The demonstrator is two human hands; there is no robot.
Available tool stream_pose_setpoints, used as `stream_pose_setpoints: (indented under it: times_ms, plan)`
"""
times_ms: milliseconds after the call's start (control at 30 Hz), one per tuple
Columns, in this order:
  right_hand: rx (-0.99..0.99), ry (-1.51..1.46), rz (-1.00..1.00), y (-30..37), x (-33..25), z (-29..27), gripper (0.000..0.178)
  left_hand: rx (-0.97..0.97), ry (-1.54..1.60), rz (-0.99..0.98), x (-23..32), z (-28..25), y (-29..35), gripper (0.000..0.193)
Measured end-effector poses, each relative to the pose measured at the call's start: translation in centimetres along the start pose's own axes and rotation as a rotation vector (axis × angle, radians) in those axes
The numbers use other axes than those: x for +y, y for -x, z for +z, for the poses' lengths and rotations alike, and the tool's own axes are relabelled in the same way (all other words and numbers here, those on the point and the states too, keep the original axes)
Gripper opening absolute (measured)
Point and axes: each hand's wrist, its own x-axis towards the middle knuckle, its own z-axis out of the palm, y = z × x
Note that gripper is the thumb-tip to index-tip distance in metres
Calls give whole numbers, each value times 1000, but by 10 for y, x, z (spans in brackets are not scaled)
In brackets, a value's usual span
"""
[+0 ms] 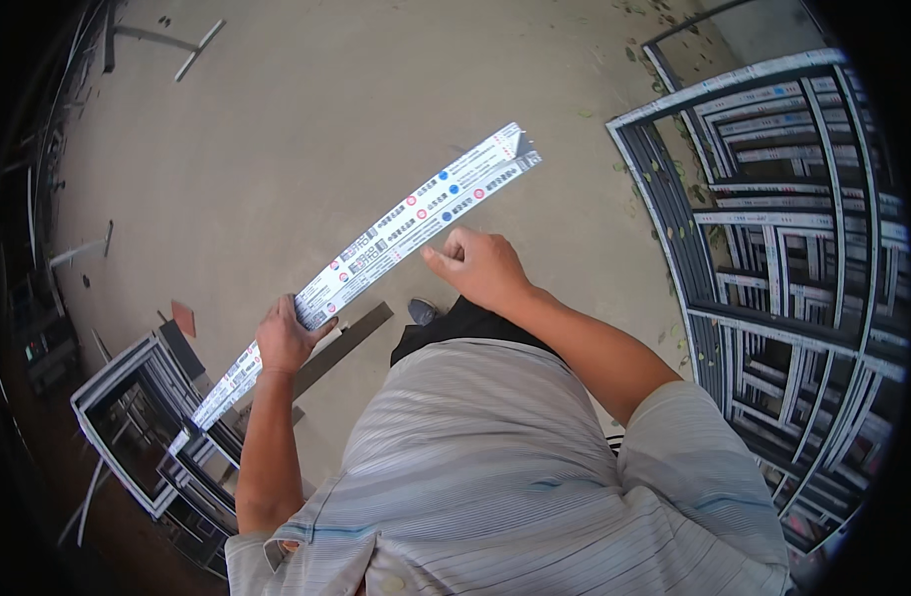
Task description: The person assembles aluminum window frames by picking up profile pieces, aligning them on a jig, and inserting corner connectors. The person repeatedly handles multiple frame sections and connectors, positioning them into place on the jig.
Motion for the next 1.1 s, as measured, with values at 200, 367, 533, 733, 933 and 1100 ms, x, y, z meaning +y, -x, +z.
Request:
stream_pose_setpoints:
  times_ms: [200,367,533,733,933,1100]
  plan:
    - [112,593,-880,-15,-75,28,53,6,59,10,-3,-3,-1,66]
    - [-217,857,-896,-53,-90,80,77,16,140,58,-14,4,-1,63]
    - [-281,1042,-930,-64,-87,98,77,141,209,143,-24,21,5,68]
    - [-298,1211,-868,-66,-85,100,73,379,366,179,-66,43,33,84]
    - [-273,1247,-929,-68,-80,94,75,490,238,64,-224,62,120,94]
    - [-306,1326,-830,-67,-82,92,80,485,136,19,-318,72,159,91]
